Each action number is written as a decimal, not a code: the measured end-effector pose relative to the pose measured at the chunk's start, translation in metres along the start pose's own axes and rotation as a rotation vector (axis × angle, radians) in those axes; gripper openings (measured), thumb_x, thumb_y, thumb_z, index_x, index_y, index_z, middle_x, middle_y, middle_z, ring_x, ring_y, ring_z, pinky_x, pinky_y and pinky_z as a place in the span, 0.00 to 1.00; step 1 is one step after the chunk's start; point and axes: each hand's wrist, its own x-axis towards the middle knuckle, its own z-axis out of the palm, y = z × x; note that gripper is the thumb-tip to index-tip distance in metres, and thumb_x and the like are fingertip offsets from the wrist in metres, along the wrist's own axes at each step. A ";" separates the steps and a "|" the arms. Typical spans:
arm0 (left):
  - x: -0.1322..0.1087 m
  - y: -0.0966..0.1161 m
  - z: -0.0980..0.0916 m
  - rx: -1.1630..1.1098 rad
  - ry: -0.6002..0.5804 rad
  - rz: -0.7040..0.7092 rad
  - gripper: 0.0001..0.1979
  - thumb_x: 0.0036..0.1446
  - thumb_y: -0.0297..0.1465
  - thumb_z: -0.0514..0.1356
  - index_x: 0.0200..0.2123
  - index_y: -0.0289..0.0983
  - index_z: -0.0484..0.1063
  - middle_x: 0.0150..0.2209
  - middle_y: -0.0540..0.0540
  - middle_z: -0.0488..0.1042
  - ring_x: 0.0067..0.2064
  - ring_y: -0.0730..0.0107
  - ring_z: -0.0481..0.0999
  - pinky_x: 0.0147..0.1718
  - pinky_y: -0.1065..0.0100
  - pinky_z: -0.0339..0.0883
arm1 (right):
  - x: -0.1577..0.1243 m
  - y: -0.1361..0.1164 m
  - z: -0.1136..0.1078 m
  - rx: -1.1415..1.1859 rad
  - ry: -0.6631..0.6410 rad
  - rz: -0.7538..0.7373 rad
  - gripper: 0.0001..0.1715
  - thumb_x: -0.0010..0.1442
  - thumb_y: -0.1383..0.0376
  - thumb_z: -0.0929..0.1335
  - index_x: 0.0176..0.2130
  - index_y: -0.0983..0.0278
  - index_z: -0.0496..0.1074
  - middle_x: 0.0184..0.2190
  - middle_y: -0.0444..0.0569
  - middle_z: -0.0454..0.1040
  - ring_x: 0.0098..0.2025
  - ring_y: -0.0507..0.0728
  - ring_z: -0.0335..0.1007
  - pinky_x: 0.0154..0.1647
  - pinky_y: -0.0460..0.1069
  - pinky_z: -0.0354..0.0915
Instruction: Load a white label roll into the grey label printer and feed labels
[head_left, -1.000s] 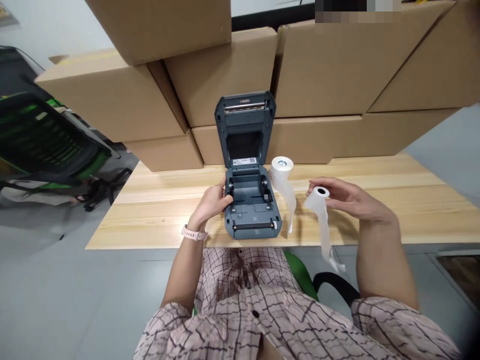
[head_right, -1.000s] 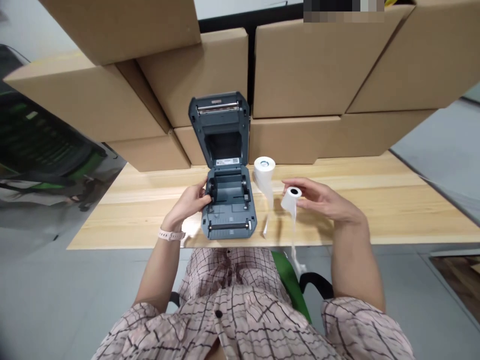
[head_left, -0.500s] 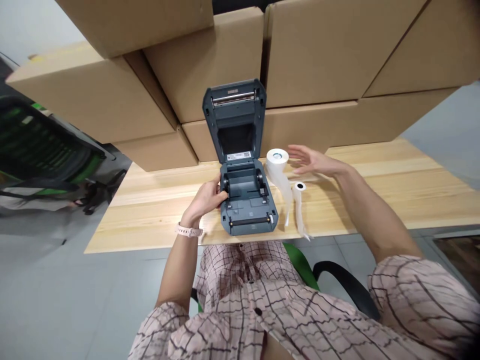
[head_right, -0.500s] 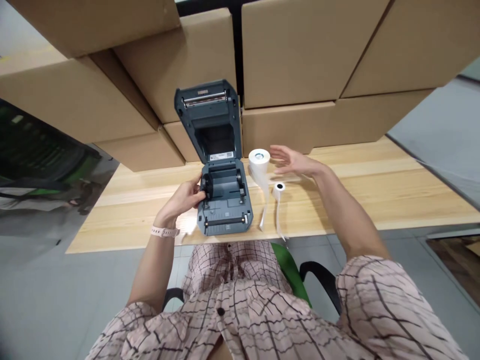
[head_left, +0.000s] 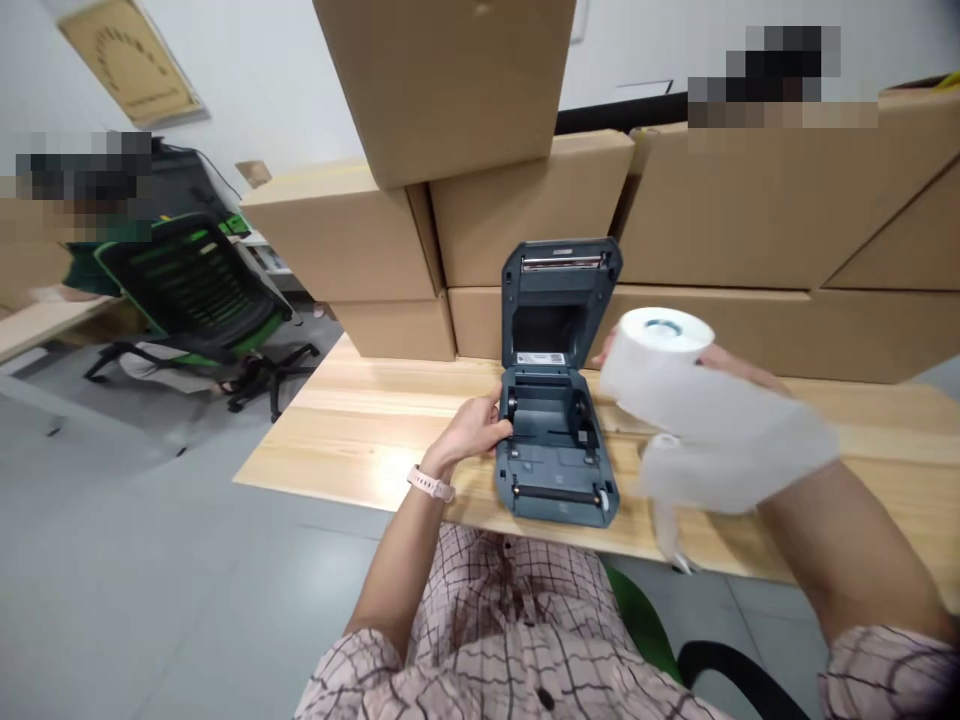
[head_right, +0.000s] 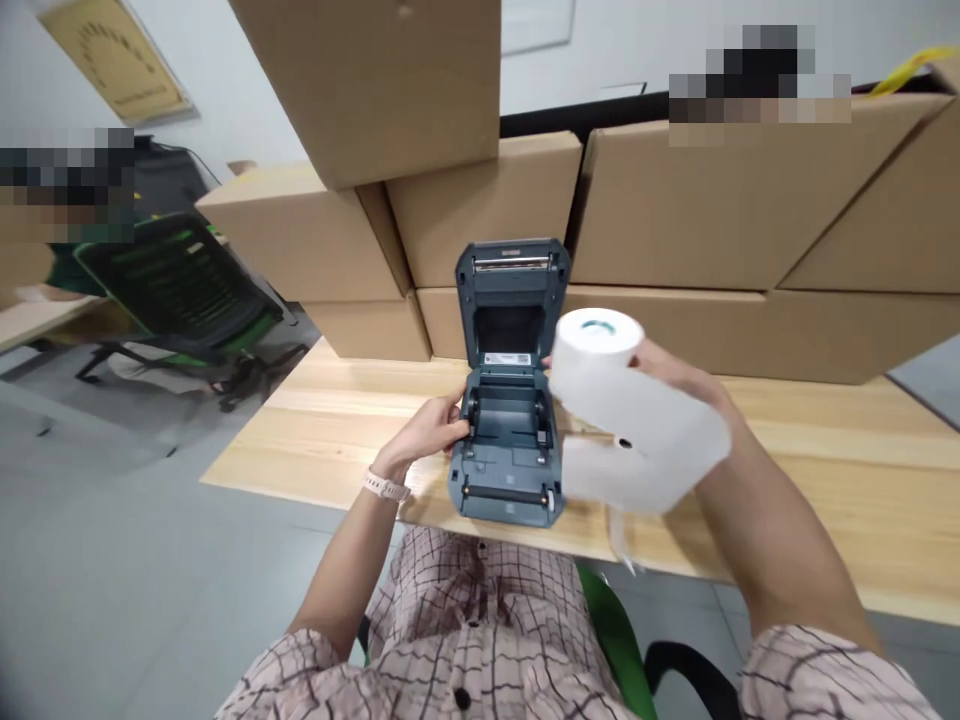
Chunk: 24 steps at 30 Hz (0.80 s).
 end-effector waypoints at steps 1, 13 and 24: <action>0.000 -0.001 0.000 0.010 0.006 -0.004 0.30 0.51 0.27 0.58 0.60 0.34 0.70 0.18 0.59 0.66 0.18 0.72 0.70 0.20 0.74 0.60 | 0.006 -0.017 0.005 0.033 -0.148 -0.045 0.50 0.54 0.33 0.71 0.64 0.58 0.70 0.57 0.60 0.81 0.51 0.69 0.81 0.47 0.59 0.75; 0.004 -0.006 -0.003 0.108 -0.009 -0.011 0.34 0.52 0.28 0.57 0.63 0.29 0.67 0.17 0.58 0.68 0.20 0.69 0.70 0.21 0.72 0.56 | 0.068 -0.044 0.071 -0.561 -0.490 0.045 0.39 0.50 0.44 0.77 0.55 0.60 0.77 0.53 0.56 0.82 0.52 0.71 0.79 0.47 0.58 0.69; 0.006 -0.011 -0.002 0.074 0.017 -0.013 0.35 0.51 0.29 0.57 0.65 0.30 0.66 0.18 0.60 0.67 0.19 0.72 0.69 0.21 0.73 0.56 | 0.062 -0.046 0.092 -0.711 -0.509 0.068 0.45 0.59 0.46 0.75 0.66 0.68 0.71 0.62 0.67 0.75 0.60 0.75 0.74 0.63 0.65 0.65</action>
